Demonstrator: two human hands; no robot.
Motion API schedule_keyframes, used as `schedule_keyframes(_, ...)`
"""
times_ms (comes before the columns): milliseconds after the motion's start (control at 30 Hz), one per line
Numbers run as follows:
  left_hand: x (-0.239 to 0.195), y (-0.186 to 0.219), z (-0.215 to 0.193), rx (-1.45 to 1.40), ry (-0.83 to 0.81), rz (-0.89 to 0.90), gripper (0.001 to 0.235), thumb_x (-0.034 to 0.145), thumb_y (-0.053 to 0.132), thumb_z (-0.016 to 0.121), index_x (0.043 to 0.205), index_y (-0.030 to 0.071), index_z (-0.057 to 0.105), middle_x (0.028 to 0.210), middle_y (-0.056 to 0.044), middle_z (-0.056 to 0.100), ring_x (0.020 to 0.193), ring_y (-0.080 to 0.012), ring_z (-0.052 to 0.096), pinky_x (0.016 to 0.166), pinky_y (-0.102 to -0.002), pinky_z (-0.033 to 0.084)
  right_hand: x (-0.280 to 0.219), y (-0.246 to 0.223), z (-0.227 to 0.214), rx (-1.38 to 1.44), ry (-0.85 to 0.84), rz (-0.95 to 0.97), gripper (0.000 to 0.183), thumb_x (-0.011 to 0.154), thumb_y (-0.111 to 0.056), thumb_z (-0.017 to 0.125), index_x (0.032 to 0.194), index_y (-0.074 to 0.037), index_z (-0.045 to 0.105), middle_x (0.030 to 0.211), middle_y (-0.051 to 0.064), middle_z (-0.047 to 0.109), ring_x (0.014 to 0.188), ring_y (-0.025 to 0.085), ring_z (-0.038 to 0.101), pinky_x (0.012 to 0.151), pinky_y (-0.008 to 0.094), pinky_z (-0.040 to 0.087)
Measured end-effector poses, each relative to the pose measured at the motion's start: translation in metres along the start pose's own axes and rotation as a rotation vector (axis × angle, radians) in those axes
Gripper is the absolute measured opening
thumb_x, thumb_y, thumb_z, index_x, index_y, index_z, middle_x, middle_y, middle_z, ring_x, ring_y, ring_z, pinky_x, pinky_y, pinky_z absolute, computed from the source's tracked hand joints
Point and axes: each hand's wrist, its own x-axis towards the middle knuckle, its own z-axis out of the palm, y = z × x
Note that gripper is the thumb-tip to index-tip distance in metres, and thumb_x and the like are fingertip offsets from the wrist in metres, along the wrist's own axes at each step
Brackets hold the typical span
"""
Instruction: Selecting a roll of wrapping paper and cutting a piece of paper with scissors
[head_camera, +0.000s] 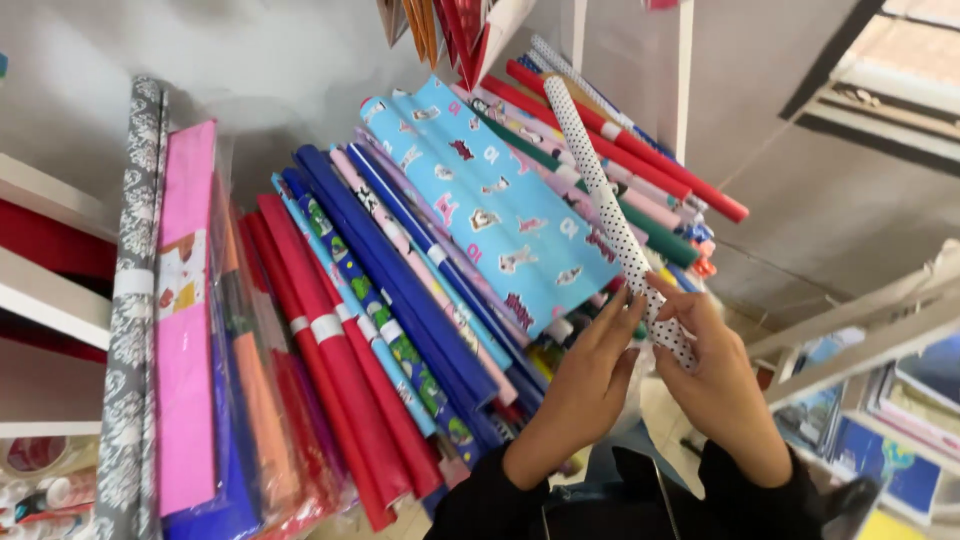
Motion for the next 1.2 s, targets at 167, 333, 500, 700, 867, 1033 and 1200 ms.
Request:
schedule_keyframes(167, 0.094, -0.024, 0.019, 0.046, 0.17, 0.06, 0.049, 0.106, 0.008, 0.034, 0.155, 0.004, 0.031, 0.163, -0.027, 0.03, 0.149, -0.0432, 0.035, 0.118, -0.049, 0.034, 0.121, 0.048, -0.025, -0.151, -0.105, -0.119, 0.024, 0.077, 0.004, 0.053, 0.098, -0.008, 0.057, 0.155, 0.01, 0.055, 0.138, 0.032, 0.056, 0.106, 0.044, 0.043)
schedule_keyframes(333, 0.186, -0.052, 0.028, 0.127, 0.228, 0.016, 0.055, 0.099, -0.003, 0.038, 0.153, -0.001, 0.033, 0.161, -0.027, 0.031, 0.148, -0.0436, 0.035, 0.118, -0.05, 0.033, 0.21, 0.103, -0.047, -0.176, -0.181, -0.257, 0.069, 0.076, 0.007, 0.053, 0.144, -0.004, 0.052, 0.122, 0.009, 0.07, 0.123, 0.028, 0.064, 0.102, 0.039, 0.048)
schedule_keyframes(500, 0.242, -0.077, 0.039, 0.219, 0.138, -0.087, 0.059, 0.093, -0.005, 0.043, 0.151, -0.002, 0.036, 0.155, -0.024, 0.041, 0.145, -0.0417, 0.038, 0.12, -0.05, 0.03, 0.258, 0.142, -0.06, -0.272, -0.181, -0.252, 0.058, 0.077, 0.012, 0.053, 0.133, -0.003, 0.056, 0.138, 0.013, 0.065, 0.133, 0.036, 0.058, 0.096, 0.045, 0.051)
schedule_keyframes(700, 0.258, -0.1, 0.054, 0.43, 0.094, -0.096, 0.061, 0.09, -0.002, 0.043, 0.151, -0.006, 0.037, 0.156, -0.028, 0.039, 0.145, -0.0437, 0.036, 0.12, -0.049, 0.029, 0.285, 0.193, -0.053, -0.304, -0.22, -0.268, 0.066, 0.074, 0.024, 0.038, 0.135, 0.003, 0.055, 0.145, 0.017, 0.059, 0.147, 0.046, 0.04, 0.109, 0.052, 0.045)
schedule_keyframes(867, 0.256, -0.112, 0.066, 0.544, 0.13, -0.125, 0.06, 0.087, -0.003, 0.049, 0.146, -0.007, 0.043, 0.156, -0.026, 0.04, 0.147, -0.0407, 0.035, 0.123, -0.05, 0.026, 0.287, 0.223, -0.048, -0.453, -0.354, -0.297, 0.046, 0.082, 0.014, 0.048, 0.126, 0.002, 0.056, 0.161, 0.025, 0.037, 0.149, 0.049, 0.032, 0.114, 0.063, 0.033)
schedule_keyframes(1033, 0.244, -0.104, 0.064, 0.605, 0.116, -0.293, 0.087, 0.076, 0.004, 0.074, 0.153, 0.004, 0.035, 0.164, -0.017, 0.03, 0.152, -0.0358, 0.026, 0.119, -0.055, 0.023, 0.267, 0.207, -0.046, -0.682, -0.375, -0.401, 0.068, 0.082, 0.002, 0.052, 0.149, -0.004, 0.042, 0.164, 0.017, 0.034, 0.153, 0.036, 0.03, 0.117, 0.06, 0.027)
schedule_keyframes(1200, 0.215, -0.083, 0.054, 0.74, 0.298, -0.32, 0.057, 0.096, 0.006, 0.043, 0.153, 0.004, 0.04, 0.164, -0.016, 0.032, 0.152, -0.0332, 0.028, 0.118, -0.054, 0.026, 0.238, 0.161, -0.039, -0.654, -0.294, -0.543, 0.056, 0.095, -0.017, 0.053, 0.149, -0.008, 0.042, 0.162, 0.017, 0.038, 0.154, 0.035, 0.029, 0.122, 0.062, 0.016)
